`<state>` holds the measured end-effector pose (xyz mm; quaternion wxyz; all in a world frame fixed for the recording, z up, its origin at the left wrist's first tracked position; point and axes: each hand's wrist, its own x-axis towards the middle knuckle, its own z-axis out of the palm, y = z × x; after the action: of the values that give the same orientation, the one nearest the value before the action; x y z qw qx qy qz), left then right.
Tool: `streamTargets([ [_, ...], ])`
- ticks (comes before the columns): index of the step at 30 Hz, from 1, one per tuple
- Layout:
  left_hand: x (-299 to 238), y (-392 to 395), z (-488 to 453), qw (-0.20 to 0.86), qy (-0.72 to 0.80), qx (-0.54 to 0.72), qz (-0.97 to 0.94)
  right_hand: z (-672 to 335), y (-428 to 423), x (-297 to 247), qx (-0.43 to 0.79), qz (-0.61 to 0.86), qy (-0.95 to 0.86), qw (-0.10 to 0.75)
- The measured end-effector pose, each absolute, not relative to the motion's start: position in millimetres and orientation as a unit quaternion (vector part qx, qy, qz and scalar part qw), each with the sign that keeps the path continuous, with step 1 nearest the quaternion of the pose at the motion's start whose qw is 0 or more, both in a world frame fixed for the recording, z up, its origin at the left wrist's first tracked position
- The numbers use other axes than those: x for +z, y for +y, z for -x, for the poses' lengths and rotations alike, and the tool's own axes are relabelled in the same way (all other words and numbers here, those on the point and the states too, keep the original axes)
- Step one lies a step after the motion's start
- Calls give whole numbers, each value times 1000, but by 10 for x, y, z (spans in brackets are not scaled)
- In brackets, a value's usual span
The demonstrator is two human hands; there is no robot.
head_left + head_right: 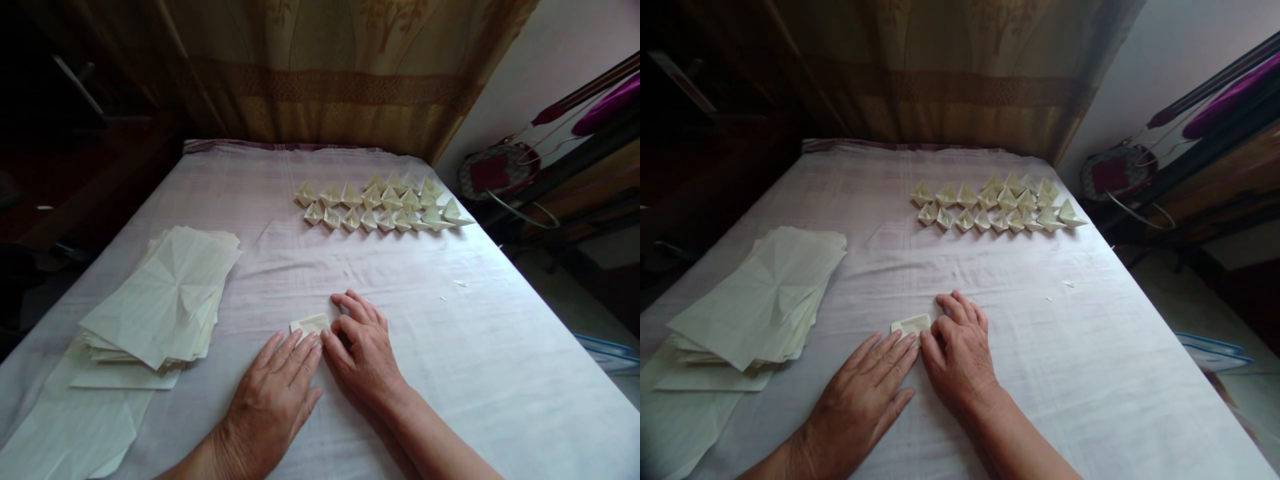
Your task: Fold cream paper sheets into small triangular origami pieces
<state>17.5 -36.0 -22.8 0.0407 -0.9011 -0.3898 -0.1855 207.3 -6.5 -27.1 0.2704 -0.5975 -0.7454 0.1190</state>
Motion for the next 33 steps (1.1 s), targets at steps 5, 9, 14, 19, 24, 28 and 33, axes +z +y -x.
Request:
streamTargets([
  [5,-211,-345,-178,40,-388,-183,903,-2071,-71,-272,107,598,-748,267],
  [9,-201,-334,-171,45,-385,-181,904,-2067,-69,-278,105,598,-748,268],
  [14,-217,-341,-175,37,-388,-183,902,-2070,-64,-288,103,598,-748,269],
  [19,-228,-341,-164,20,-389,-184,902,-2071,-62,-286,102,599,-748,266],
  [24,-220,-338,-167,11,-390,-183,902,-2068,-60,-285,105,600,-746,267],
  [28,-210,-334,-173,14,-391,-182,902,-2068,-63,-287,107,601,-747,264],
  [33,-214,-332,-174,15,-389,-178,904,-2067,-66,-293,106,601,-746,268],
])
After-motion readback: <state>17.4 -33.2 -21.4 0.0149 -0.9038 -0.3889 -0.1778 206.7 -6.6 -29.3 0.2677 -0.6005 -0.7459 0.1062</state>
